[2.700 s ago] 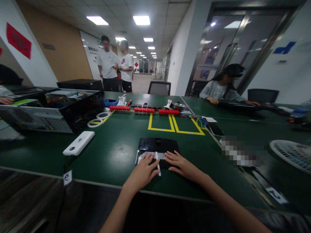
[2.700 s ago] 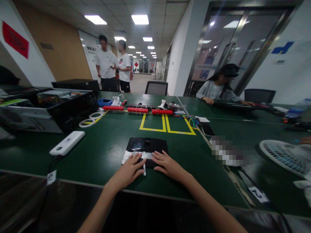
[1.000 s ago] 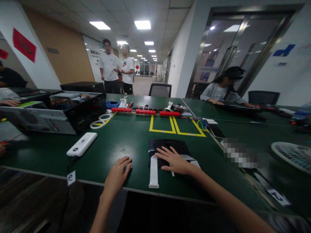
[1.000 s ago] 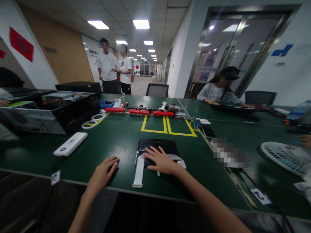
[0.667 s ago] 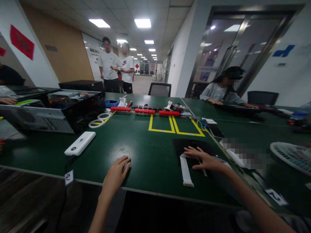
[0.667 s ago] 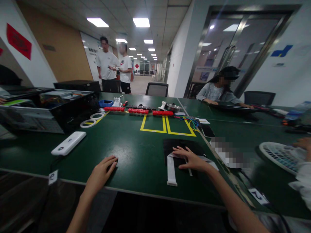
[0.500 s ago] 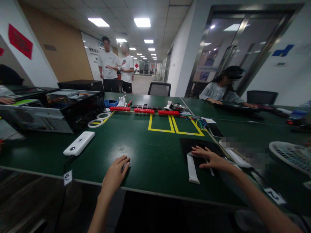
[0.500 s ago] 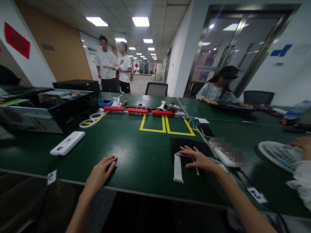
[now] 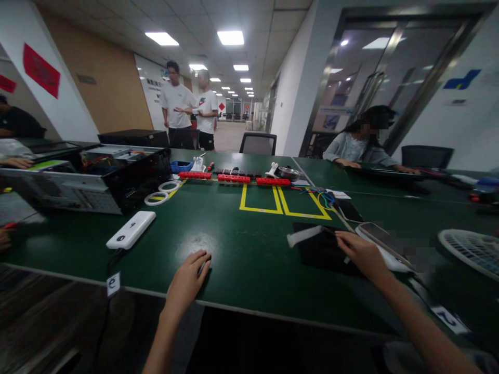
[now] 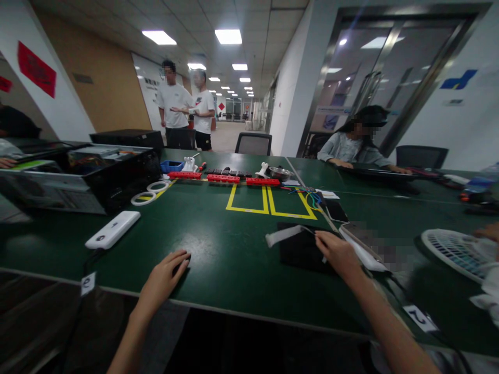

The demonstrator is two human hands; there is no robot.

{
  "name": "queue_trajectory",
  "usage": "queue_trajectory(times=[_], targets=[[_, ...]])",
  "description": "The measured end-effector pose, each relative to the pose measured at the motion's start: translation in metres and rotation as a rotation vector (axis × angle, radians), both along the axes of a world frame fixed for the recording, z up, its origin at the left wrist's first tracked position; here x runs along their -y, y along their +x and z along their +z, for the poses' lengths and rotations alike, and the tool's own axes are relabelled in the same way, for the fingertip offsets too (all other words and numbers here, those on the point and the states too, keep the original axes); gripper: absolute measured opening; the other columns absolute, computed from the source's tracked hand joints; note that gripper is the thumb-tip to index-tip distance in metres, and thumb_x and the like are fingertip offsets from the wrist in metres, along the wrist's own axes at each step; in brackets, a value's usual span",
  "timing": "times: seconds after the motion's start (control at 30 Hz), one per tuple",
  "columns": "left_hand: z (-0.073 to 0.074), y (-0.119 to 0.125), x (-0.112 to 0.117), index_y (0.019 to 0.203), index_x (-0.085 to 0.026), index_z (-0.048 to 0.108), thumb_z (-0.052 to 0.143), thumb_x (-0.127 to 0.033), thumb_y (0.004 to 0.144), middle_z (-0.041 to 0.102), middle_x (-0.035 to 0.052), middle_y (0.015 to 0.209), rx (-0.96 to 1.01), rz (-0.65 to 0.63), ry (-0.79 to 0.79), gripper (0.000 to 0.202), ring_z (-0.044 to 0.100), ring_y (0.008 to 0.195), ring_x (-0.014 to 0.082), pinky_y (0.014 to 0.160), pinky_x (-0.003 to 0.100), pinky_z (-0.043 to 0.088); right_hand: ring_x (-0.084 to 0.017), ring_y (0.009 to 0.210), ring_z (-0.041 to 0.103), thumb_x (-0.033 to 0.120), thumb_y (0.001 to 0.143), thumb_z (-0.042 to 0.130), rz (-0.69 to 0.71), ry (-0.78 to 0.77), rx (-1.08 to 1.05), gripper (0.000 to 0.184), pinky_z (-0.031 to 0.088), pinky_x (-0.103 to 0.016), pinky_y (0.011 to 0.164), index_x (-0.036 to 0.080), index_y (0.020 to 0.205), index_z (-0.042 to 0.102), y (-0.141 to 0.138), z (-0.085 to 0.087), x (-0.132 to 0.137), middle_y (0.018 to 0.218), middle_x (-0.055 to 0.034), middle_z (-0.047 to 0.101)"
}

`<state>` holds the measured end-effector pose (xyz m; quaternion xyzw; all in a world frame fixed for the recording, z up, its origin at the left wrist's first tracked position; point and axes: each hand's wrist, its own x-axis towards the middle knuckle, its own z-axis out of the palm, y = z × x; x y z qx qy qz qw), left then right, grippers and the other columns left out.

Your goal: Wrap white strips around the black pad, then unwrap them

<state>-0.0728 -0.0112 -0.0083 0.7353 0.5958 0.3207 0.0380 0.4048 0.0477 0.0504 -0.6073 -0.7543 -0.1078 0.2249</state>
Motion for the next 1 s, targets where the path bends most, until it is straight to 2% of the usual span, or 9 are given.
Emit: queue_trajectory(times=[0.13,0.2,0.3,0.37,0.47,0.53,0.67,0.83,1.0], targets=[[0.001,0.0,0.0,0.109,-0.022,0.067,0.044,-0.034,0.09,0.064,0.0063,0.118,0.012,0.004,-0.007,0.032,0.058,0.11,0.0223,0.102,0.04,0.04,-0.038,0.094,0.061,0.042,0.088,0.024,-0.397,0.125,0.033,0.048,0.048,-0.055,0.073,0.016,0.099,0.063,0.025,0.027,0.001,0.104,-0.0218,0.063],[0.001,0.0,0.0,0.108,-0.022,0.067,0.044,-0.034,0.09,0.064,0.0061,0.118,0.018,0.002,-0.011,0.031,0.059,0.11,0.0219,0.102,0.04,0.04,-0.041,0.095,0.058,0.045,0.088,0.025,-0.469,0.158,0.048,0.049,0.045,-0.059,0.072,0.016,0.1,0.062,0.035,0.034,-0.001,0.103,-0.0239,0.062],[0.001,0.0,0.0,0.108,-0.023,0.066,0.044,-0.034,0.09,0.064,0.0054,0.118,0.02,0.003,-0.015,0.031,0.059,0.109,0.0215,0.1,0.039,0.042,-0.043,0.112,0.048,0.047,0.088,0.024,-0.353,0.206,0.094,0.053,0.038,-0.063,0.085,0.012,0.11,0.057,0.043,0.031,-0.007,0.117,-0.0261,0.054],[0.001,0.0,0.001,0.108,-0.023,0.066,0.043,-0.034,0.09,0.064,0.0051,0.118,0.02,0.006,-0.014,0.031,0.059,0.11,0.0215,0.1,0.039,0.042,-0.038,0.118,0.044,0.046,0.088,0.024,-0.219,0.18,0.111,0.055,0.036,-0.058,0.094,0.01,0.114,0.055,0.042,0.02,-0.013,0.123,-0.0249,0.052],[0.003,0.001,0.001,0.108,-0.024,0.067,0.044,-0.034,0.09,0.064,0.0047,0.118,0.014,0.008,-0.006,0.031,0.059,0.11,0.0213,0.102,0.039,0.04,-0.031,0.119,0.047,0.05,0.086,0.027,-0.04,-0.002,0.138,0.058,0.036,-0.047,0.1,0.011,0.118,0.055,0.031,-0.005,-0.021,0.124,-0.0201,0.055],[0.003,0.001,0.001,0.107,-0.024,0.067,0.043,-0.034,0.09,0.065,0.0045,0.117,0.007,0.01,-0.008,0.031,0.059,0.109,0.0214,0.102,0.039,0.04,-0.031,0.124,0.043,0.056,0.084,0.029,0.031,-0.131,0.174,0.063,0.032,-0.049,0.103,0.011,0.121,0.054,0.02,-0.021,-0.024,0.129,-0.0188,0.052],[0.002,0.001,0.0,0.109,-0.024,0.066,0.043,-0.035,0.09,0.064,0.0047,0.118,-0.007,0.012,-0.014,0.032,0.059,0.11,0.0217,0.1,0.038,0.042,-0.034,0.132,0.029,0.062,0.084,0.027,-0.004,-0.202,0.236,0.071,0.021,-0.058,0.105,0.012,0.13,0.048,-0.003,-0.039,-0.019,0.141,-0.0194,0.039],[0.0,0.0,-0.001,0.109,-0.022,0.066,0.043,-0.035,0.091,0.064,0.0063,0.118,-0.024,0.009,-0.012,0.033,0.058,0.111,0.0226,0.101,0.039,0.041,-0.041,0.134,0.02,0.068,0.083,0.024,-0.082,-0.344,0.178,0.078,0.021,-0.066,0.1,0.015,0.14,0.036,-0.039,-0.033,-0.007,0.15,-0.0154,0.021],[0.001,0.0,0.0,0.108,-0.022,0.067,0.042,-0.036,0.091,0.065,0.006,0.117,-0.023,0.009,-0.004,0.033,0.059,0.109,0.0223,0.098,0.038,0.044,-0.043,0.135,0.013,0.066,0.085,0.023,-0.065,-0.415,0.123,0.078,0.015,-0.068,0.1,0.017,0.145,0.025,-0.096,-0.029,0.001,0.152,-0.0139,0.011]])
